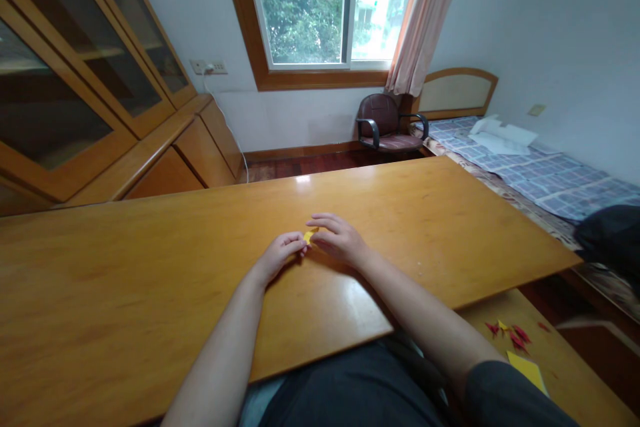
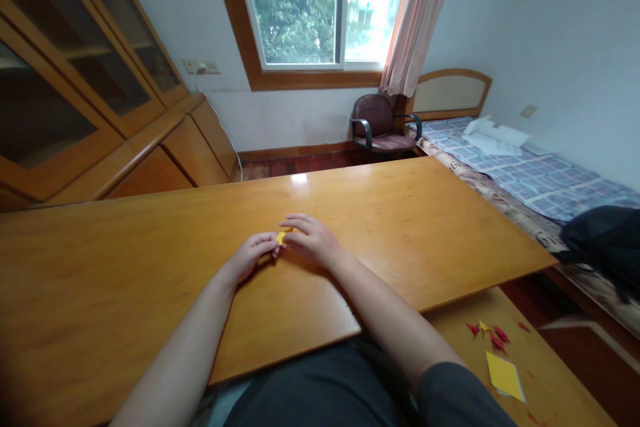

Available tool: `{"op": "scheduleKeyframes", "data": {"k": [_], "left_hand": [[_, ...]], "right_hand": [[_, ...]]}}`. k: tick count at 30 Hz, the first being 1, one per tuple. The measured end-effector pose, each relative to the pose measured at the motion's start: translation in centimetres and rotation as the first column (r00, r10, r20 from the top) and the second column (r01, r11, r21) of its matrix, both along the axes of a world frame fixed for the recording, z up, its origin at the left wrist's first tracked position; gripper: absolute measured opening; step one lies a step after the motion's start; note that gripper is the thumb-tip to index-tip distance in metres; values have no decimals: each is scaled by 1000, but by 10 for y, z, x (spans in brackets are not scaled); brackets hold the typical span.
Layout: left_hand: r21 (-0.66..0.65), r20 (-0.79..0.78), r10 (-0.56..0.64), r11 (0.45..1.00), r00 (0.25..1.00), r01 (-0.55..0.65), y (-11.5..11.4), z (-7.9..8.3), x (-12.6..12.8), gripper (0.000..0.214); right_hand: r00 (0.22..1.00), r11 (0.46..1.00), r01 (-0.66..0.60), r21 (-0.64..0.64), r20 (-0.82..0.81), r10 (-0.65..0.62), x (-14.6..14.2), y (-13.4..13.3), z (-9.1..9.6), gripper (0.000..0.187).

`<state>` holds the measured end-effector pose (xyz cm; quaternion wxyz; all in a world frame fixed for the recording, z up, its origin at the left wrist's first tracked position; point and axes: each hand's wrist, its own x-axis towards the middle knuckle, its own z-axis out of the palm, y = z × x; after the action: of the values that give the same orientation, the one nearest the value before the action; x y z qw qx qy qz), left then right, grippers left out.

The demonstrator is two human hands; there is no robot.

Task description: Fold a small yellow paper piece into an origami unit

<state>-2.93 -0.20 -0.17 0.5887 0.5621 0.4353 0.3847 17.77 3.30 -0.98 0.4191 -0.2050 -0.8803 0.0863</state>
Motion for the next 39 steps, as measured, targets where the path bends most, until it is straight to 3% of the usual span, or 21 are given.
{"op": "scheduleKeyframes", "data": {"k": [6, 17, 26, 34, 39], "left_hand": [[28, -9, 18, 999, 1000, -18, 1, 1, 1, 22], [-49, 116, 133, 991, 984, -128, 4, -9, -2, 20], [66, 148, 159, 983, 976, -170, 3, -13, -2, 23], [107, 110, 203, 971, 973, -215, 4, -16, 1, 37], [143, 98, 217, 963, 971, -229, 5, -17, 3, 35]], "right_hand": [[999, 1000, 9, -6, 40, -9, -1, 0, -3, 14], [997, 998, 65, 10, -49, -65, 2, 2, -5, 11], [985, 993, 101, 57, -147, -92, 1, 2, -3, 9], [984, 995, 88, 41, -156, -81, 0, 3, -7, 10], [984, 996, 85, 13, -160, -82, -1, 4, -11, 11]]}}
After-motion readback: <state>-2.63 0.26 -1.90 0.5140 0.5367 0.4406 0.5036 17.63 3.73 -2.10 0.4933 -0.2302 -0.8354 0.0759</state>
